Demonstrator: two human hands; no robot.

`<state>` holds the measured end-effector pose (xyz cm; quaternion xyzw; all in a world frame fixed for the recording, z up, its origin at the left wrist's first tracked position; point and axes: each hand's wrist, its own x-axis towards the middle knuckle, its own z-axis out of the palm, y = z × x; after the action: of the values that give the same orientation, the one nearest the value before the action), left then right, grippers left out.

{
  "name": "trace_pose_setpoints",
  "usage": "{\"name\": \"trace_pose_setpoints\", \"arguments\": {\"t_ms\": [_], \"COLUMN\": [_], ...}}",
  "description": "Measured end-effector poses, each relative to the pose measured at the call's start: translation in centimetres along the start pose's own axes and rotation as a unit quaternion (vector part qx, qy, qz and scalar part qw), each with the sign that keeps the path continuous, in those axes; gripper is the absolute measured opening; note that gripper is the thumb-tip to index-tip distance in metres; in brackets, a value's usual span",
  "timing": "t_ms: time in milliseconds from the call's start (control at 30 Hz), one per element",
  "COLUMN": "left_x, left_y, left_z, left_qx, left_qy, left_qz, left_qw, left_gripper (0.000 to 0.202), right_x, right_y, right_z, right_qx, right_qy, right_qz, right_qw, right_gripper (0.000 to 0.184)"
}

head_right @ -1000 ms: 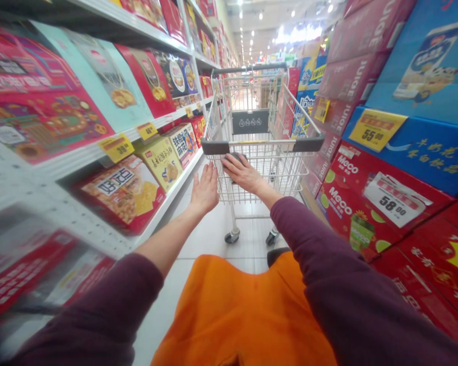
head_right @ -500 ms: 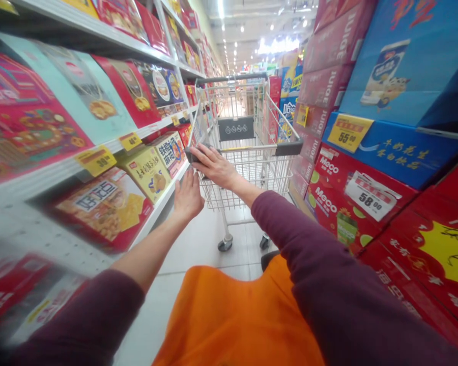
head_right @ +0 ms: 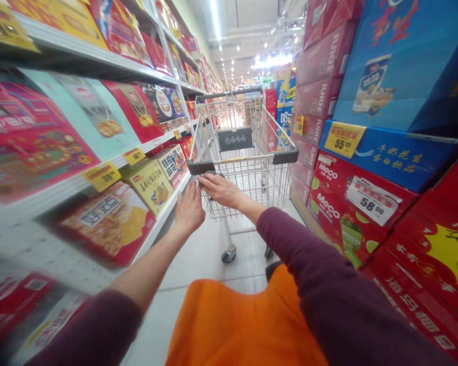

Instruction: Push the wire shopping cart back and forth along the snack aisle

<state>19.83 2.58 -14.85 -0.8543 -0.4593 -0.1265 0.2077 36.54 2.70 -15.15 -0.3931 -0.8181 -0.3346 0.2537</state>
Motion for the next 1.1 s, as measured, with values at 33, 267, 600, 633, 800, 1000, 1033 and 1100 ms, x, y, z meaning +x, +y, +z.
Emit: {"name": "trace_pose_setpoints", "arguments": {"t_ms": [33, 267, 600, 633, 800, 1000, 1033, 1100], "left_x": [0.3, 0.1, 0.4, 0.8, 1.9, 0.9, 0.8, 0.8], "left_y": [0.1, 1.2, 2.3, 2.5, 4.0, 5.2, 5.4, 5.7], "left_z": [-0.4, -1.1, -0.9, -1.1, -1.0, 0.4, 0.4, 0.0], "left_qx": [-0.001, 0.004, -0.011, -0.017, -0.041, -0.031, -0.032, -0.036], "left_qy": [0.002, -0.014, -0.001, 0.008, 0.012, -0.030, -0.036, -0.039], "left_qz": [-0.002, 0.005, 0.030, 0.031, 0.039, 0.051, 0.053, 0.057], "left_qw": [1.000, 1.000, 0.999, 0.999, 0.998, 0.998, 0.997, 0.997], "left_gripper": [0.067, 0.066, 0.064, 0.065, 0.068, 0.067, 0.066, 0.066], "right_x": [0.7, -0.7, -3.3, -2.8, -2.6, -6.1, -6.6, -7.2], "right_y": [0.4, 0.1, 0.8, 1.5, 2.6, 1.1, 1.1, 1.4], "right_z": [-0.5, 0.6, -1.1, -1.9, -2.4, 0.3, 0.3, -0.3], "right_qx": [-0.006, -0.026, -0.026, -0.027, -0.014, -0.009, -0.006, 0.000], "right_qy": [0.018, -0.034, 0.023, 0.039, 0.020, -0.030, -0.038, -0.044], "right_qz": [0.011, 0.020, 0.057, 0.073, 0.116, 0.089, 0.084, 0.083], "right_qw": [1.000, 0.999, 0.998, 0.996, 0.993, 0.996, 0.996, 0.996], "right_gripper": [0.033, 0.034, 0.031, 0.032, 0.033, 0.031, 0.030, 0.029]}}
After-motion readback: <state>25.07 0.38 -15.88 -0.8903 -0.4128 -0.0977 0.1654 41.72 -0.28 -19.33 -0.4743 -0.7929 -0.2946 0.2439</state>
